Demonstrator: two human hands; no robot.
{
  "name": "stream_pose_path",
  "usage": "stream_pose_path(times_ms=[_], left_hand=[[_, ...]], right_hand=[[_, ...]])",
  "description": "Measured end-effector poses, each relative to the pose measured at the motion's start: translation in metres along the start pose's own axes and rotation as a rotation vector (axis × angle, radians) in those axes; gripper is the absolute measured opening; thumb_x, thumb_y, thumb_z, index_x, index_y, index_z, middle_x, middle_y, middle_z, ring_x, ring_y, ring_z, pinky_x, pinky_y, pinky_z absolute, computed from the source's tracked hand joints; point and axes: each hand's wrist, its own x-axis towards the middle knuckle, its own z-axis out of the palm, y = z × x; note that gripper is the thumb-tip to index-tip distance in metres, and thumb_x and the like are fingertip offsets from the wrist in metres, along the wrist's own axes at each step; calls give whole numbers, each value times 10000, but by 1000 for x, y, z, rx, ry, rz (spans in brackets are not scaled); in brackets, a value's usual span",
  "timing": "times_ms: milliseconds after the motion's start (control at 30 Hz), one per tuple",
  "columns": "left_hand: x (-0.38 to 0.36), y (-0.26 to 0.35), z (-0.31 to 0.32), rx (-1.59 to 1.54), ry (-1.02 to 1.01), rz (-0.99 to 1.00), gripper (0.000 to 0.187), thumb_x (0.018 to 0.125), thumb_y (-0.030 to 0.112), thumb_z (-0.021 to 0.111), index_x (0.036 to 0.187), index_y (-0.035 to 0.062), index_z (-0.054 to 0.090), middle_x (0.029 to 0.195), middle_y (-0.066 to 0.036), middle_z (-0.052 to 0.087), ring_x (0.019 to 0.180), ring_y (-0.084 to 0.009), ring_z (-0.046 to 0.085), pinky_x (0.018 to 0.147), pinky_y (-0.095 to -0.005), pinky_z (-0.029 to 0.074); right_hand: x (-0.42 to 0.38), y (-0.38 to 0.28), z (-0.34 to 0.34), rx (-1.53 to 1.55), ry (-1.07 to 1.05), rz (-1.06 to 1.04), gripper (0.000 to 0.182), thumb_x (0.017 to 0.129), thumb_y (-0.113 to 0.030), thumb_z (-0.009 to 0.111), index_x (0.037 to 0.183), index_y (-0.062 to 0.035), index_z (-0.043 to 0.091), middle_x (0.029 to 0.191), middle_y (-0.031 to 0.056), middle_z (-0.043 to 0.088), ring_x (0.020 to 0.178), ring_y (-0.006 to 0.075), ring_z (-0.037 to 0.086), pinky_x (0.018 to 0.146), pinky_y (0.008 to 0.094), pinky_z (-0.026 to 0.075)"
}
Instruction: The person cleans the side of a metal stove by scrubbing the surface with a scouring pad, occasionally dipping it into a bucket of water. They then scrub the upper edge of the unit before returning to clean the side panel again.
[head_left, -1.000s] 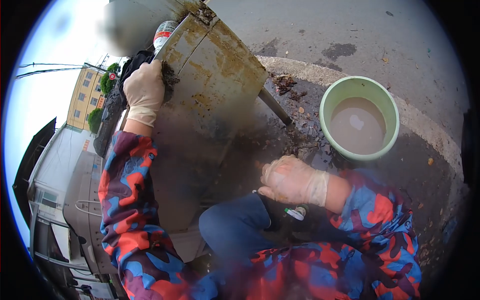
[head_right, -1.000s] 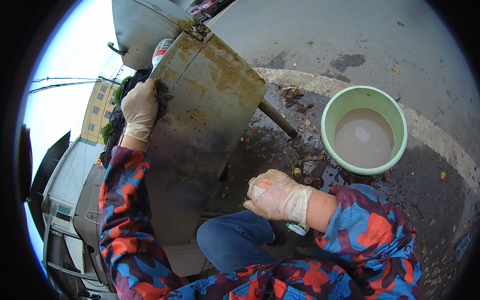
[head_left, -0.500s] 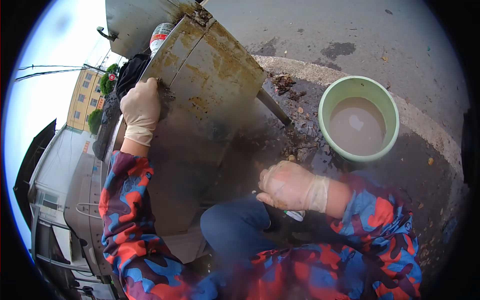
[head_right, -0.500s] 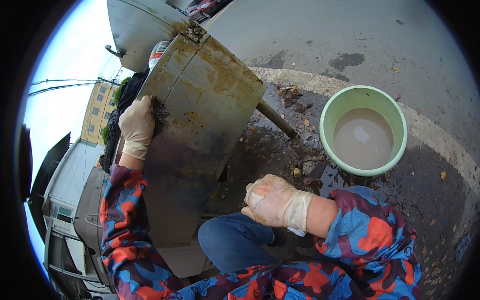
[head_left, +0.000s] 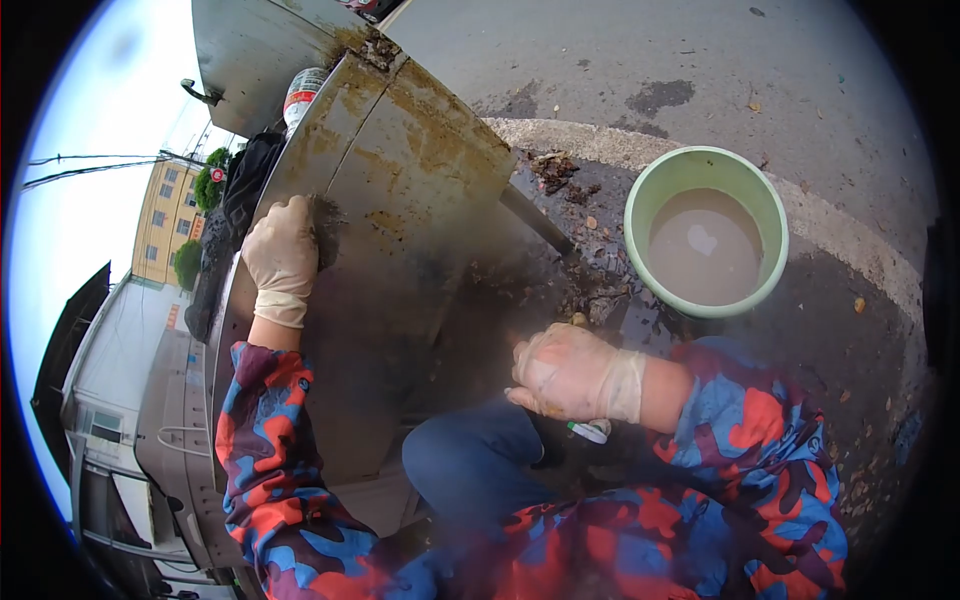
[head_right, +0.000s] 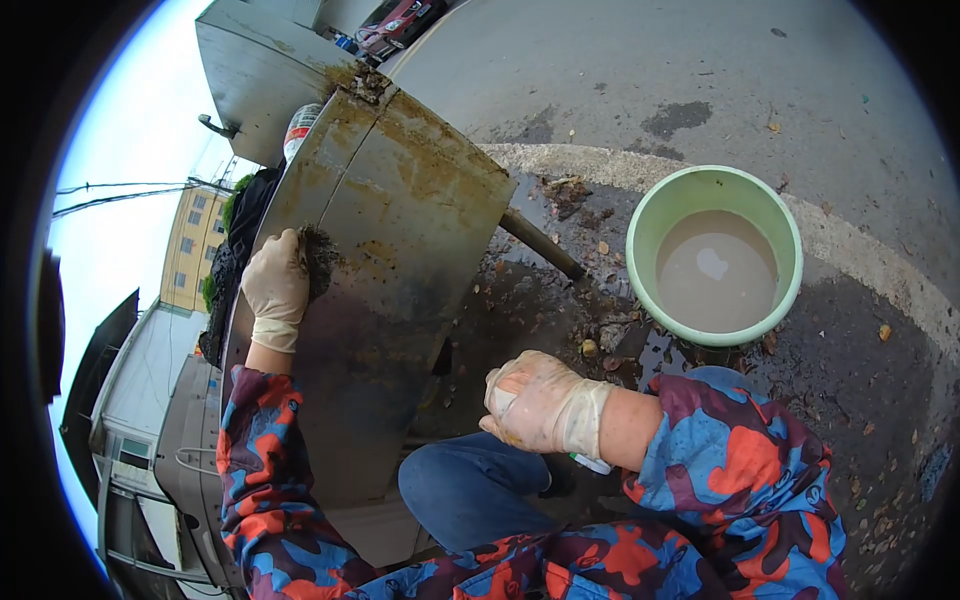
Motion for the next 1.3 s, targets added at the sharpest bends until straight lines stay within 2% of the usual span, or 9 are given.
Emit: stream_pose_path(times_ms=[400,600,800,933,1067,1133,1200,1267,1300], left_hand=[[144,45,60,-120,197,24,121,846,163,493,814,125,604,764,-111,656,714,-328,665,589,-442,503],[44,69,49,-54,-104,68,74,836,164,526,804,150,591,749,-74,631,706,-283,669,570,-422,503],[-40,82,30,-69,-320,85,73,828,166,538,817,154,609,789,-73,639,712,-273,673,587,-408,509],[-118,92,27,-201,-540,229,111,834,186,541,836,156,647,815,-76,652,726,-266,678,614,-401,522],[-161,110,0,-264,-709,32,116,836,229,580,843,129,641,836,-92,672,791,-277,681,661,-422,527],[-170,116,-14,-533,-631,-278,115,838,208,598,853,95,615,850,-110,671,829,-305,673,686,-438,521],[-179,124,-16,-651,-565,-373,124,857,186,628,868,71,583,828,-126,644,756,-297,647,680,-398,505],[-182,135,-19,-1219,-524,-658,156,888,169,646,937,33,588,834,-101,643,799,-193,629,717,-326,493],[-185,145,-17,-1421,-489,-764,185,906,174,643,987,16,592,874,-82,646,822,-159,605,740,-303,486]], right_hand=[[-13,5,-6,31,150,54,312,828,-331,617,681,-56,621,675,115,625,697,312,643,686,389,515],[-13,-1,0,53,183,20,317,826,-333,614,662,-62,612,641,109,615,668,310,638,671,389,510],[-18,-15,-12,-18,-62,69,378,898,-368,540,736,-52,669,741,134,665,761,313,666,743,389,522],[-24,-17,-18,-83,-186,165,383,914,-398,529,820,-44,643,814,124,633,814,288,644,812,389,497],[-29,-16,-10,-49,-178,162,334,910,-345,558,887,-26,653,847,134,639,858,314,640,826,410,497],[-24,-19,-4,-26,-138,120,308,912,-328,562,900,-35,657,905,132,642,886,324,631,841,417,494],[-14,-27,1,-1,-239,179,322,923,-333,555,966,-35,666,983,147,643,939,338,620,860,423,489],[-8,-27,20,153,20,116,447,921,-396,539,1008,19,680,993,180,670,988,347,624,902,401,485],[2,-29,24,191,-87,205,581,921,-431,548,1253,45,563,1200,223,605,1160,355,555,1005,385,429]])
